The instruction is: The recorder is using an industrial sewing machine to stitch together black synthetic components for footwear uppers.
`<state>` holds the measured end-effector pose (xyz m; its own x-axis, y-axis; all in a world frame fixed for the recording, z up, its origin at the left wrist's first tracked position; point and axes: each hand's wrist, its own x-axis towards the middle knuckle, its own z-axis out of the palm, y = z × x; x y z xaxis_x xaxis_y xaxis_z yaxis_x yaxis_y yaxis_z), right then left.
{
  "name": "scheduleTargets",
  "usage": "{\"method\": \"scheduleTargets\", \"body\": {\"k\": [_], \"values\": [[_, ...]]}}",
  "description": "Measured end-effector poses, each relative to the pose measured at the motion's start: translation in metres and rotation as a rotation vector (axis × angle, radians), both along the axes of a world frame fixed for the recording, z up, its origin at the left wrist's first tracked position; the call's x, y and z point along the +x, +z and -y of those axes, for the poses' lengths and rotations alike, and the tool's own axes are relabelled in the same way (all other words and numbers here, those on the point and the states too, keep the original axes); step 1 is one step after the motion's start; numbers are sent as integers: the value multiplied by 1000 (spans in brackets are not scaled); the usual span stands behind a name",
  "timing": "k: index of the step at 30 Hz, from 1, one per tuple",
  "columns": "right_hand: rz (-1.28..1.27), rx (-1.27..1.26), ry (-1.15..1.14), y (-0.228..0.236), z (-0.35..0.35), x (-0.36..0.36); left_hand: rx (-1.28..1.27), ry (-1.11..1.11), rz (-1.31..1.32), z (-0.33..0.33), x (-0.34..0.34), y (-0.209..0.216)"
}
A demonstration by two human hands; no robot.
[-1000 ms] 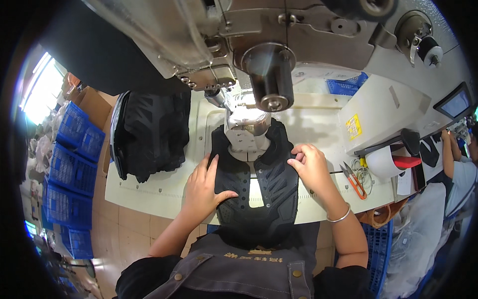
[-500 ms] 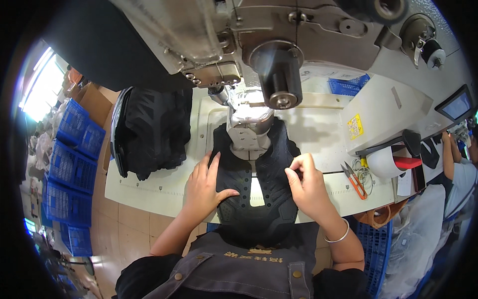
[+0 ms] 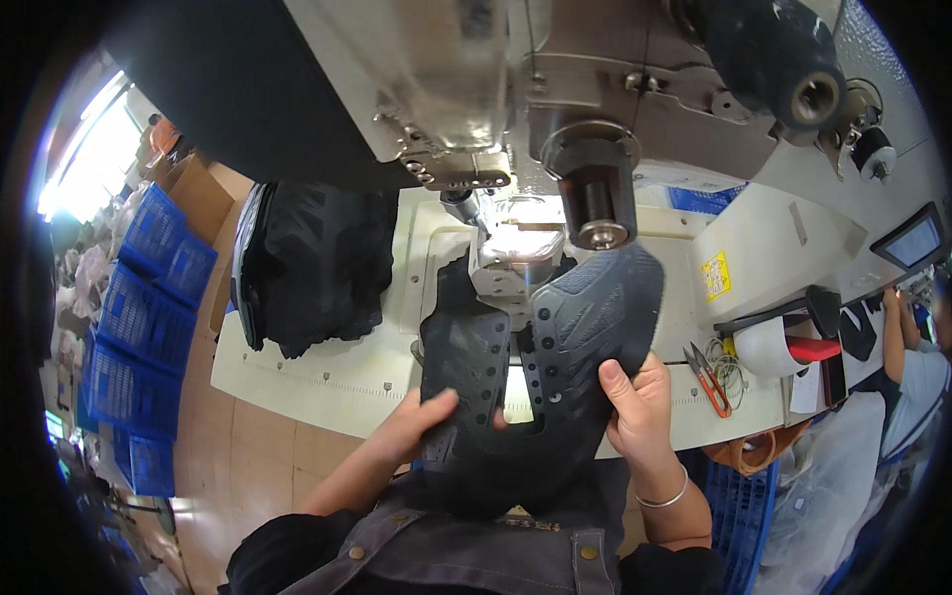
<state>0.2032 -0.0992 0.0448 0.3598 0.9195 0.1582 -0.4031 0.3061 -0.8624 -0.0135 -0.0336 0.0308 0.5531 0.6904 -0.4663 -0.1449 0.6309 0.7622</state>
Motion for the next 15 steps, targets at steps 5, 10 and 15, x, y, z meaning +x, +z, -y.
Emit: {"method": "scheduleTargets", "body": {"k": [5, 10, 15], "values": [[-39, 19, -65, 13, -6, -2, 372, -19, 355, -11, 11, 36], [-44, 64, -55, 28, -22, 1, 392, -40, 390, -31, 23, 61], [-28, 104, -93, 32, -26, 6, 371, -36, 384, -36, 27, 72]]}}
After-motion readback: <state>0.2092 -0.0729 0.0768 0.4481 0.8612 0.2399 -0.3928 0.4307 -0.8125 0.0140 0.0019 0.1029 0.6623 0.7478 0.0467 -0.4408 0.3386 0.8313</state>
